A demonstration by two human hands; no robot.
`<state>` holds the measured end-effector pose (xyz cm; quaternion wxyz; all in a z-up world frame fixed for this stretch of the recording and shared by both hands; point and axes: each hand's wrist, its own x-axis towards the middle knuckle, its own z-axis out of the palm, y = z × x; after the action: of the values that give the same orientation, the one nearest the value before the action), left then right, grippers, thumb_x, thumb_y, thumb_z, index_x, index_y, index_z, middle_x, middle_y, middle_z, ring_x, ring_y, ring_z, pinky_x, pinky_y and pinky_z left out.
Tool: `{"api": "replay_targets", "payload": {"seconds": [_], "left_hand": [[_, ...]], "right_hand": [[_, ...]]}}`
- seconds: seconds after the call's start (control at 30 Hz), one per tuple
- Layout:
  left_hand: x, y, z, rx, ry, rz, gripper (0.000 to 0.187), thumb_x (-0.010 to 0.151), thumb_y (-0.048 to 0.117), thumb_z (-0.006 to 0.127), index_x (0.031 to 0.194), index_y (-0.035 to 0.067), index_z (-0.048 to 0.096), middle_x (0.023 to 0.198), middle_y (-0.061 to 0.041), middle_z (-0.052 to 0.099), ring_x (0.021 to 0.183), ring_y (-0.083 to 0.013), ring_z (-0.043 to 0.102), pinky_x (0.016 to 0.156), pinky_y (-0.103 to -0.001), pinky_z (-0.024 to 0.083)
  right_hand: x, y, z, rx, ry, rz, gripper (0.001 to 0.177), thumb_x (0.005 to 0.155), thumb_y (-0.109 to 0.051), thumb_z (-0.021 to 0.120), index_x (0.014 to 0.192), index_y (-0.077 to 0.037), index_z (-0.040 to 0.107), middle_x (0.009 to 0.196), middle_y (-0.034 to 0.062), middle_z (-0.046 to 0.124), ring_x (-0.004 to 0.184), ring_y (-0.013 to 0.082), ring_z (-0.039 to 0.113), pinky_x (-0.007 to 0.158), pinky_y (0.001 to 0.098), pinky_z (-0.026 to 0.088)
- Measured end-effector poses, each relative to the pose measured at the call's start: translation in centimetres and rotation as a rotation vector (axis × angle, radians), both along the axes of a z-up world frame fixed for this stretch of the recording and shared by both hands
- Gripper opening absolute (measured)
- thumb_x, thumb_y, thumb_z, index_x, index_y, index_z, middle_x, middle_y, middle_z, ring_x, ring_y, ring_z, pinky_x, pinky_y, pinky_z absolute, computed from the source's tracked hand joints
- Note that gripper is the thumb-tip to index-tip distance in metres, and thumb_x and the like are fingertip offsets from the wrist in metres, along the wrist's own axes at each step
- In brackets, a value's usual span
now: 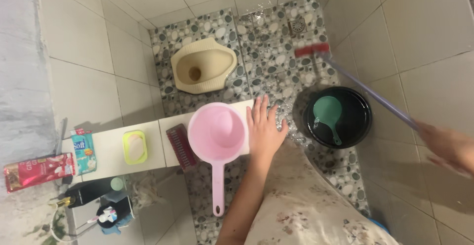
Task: The person cleans the bathroom floor by scrubbing the tiles with a brush and rinsing the surface with water from a bucket and a pink scoop.
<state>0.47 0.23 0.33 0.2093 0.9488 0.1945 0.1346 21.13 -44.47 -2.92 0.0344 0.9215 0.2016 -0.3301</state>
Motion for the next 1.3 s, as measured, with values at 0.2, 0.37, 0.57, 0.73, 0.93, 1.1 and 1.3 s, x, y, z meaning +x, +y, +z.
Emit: {"api": "replay_targets", "payload": {"seconds": [0.2, 0.37, 0.57, 0.73, 0.93, 1.1, 1.3], "left_hand": [[-0.1, -0.1, -0.2, 0.01, 0.013, 0.012, 0.046, 0.087, 0.031, 0.067, 0.125, 0.006, 0.069, 0.157, -0.015, 0.047, 0.152, -0.0312, 0.033, 0.127, -0.056, 0.02], [0.0, -0.2, 0.0, 0.029, 0.029, 0.01, 0.048, 0.086, 0.032, 0.067, 0.126, 0.006, 0.068, 0.156, -0.015, 0.047, 0.152, -0.0314, 0.033, 0.126, -0.056, 0.02], [-0.4, -0.1, 0.1, 0.039, -0.017, 0.014, 0.045, 0.087, 0.031, 0.068, 0.126, 0.006, 0.068, 0.155, -0.015, 0.048, 0.151, -0.0322, 0.035, 0.126, -0.055, 0.023], [-0.4, -0.4, -0.1, 0.033, -0.027, 0.035, 0.045, 0.087, 0.031, 0.068, 0.125, 0.007, 0.068, 0.156, -0.015, 0.049, 0.151, -0.0319, 0.037, 0.126, -0.055, 0.024], [-0.2, -0.4, -0.2, 0.065, -0.028, 0.023, 0.045, 0.086, 0.032, 0.069, 0.125, 0.008, 0.068, 0.156, -0.015, 0.048, 0.151, -0.032, 0.037, 0.125, -0.056, 0.024], [-0.3, -0.4, -0.3, 0.055, -0.032, 0.02, 0.045, 0.087, 0.032, 0.069, 0.124, 0.007, 0.068, 0.155, -0.015, 0.049, 0.15, -0.0321, 0.037, 0.125, -0.057, 0.024], [-0.2, -0.5, -0.5, 0.042, -0.037, 0.03, 0.043, 0.087, 0.031, 0.069, 0.123, 0.007, 0.068, 0.154, -0.014, 0.05, 0.15, -0.0316, 0.038, 0.125, -0.057, 0.024]], "right_hand": [[-4.2, -5.7, 0.1, -0.355, 0.152, -0.155, 0.044, 0.107, -0.042, 0.038, 0.145, -0.022, 0.043, 0.111, 0.0235, 0.07, 0.094, 0.0422, 0.067, 0.072, 0.0524, 0.058], [-3.6, -0.5, 2.0, -0.329, 0.18, -0.192, 0.045, 0.106, -0.043, 0.039, 0.148, -0.026, 0.042, 0.118, 0.0209, 0.069, 0.1, 0.0401, 0.067, 0.076, 0.05, 0.059], [-1.1, 6.7, 1.0, -0.258, 0.192, -0.206, 0.048, 0.106, -0.045, 0.04, 0.151, -0.03, 0.041, 0.127, 0.0179, 0.067, 0.107, 0.0376, 0.067, 0.08, 0.0472, 0.06], [-2.4, 3.2, 1.0, -0.286, 0.205, -0.15, 0.05, 0.106, -0.047, 0.04, 0.154, -0.033, 0.04, 0.134, 0.0153, 0.065, 0.113, 0.0355, 0.067, 0.083, 0.0448, 0.062], [-0.1, 0.3, 2.5, -0.26, 0.166, -0.066, 0.053, 0.105, -0.048, 0.041, 0.157, -0.038, 0.039, 0.143, 0.0123, 0.063, 0.12, 0.033, 0.067, 0.087, 0.042, 0.063], [4.0, 14.5, -3.2, -0.113, 0.072, 0.162, 0.059, 0.109, -0.04, 0.028, 0.168, -0.037, 0.023, 0.127, 0.0219, 0.069, 0.113, 0.0411, 0.068, 0.096, 0.0509, 0.055], [1.1, 20.4, -5.4, 0.082, 0.121, 0.025, 0.082, 0.088, -0.024, 0.055, 0.163, -0.035, 0.021, 0.11, 0.0237, 0.072, 0.099, 0.0401, 0.071, 0.087, 0.0523, 0.056]]}}
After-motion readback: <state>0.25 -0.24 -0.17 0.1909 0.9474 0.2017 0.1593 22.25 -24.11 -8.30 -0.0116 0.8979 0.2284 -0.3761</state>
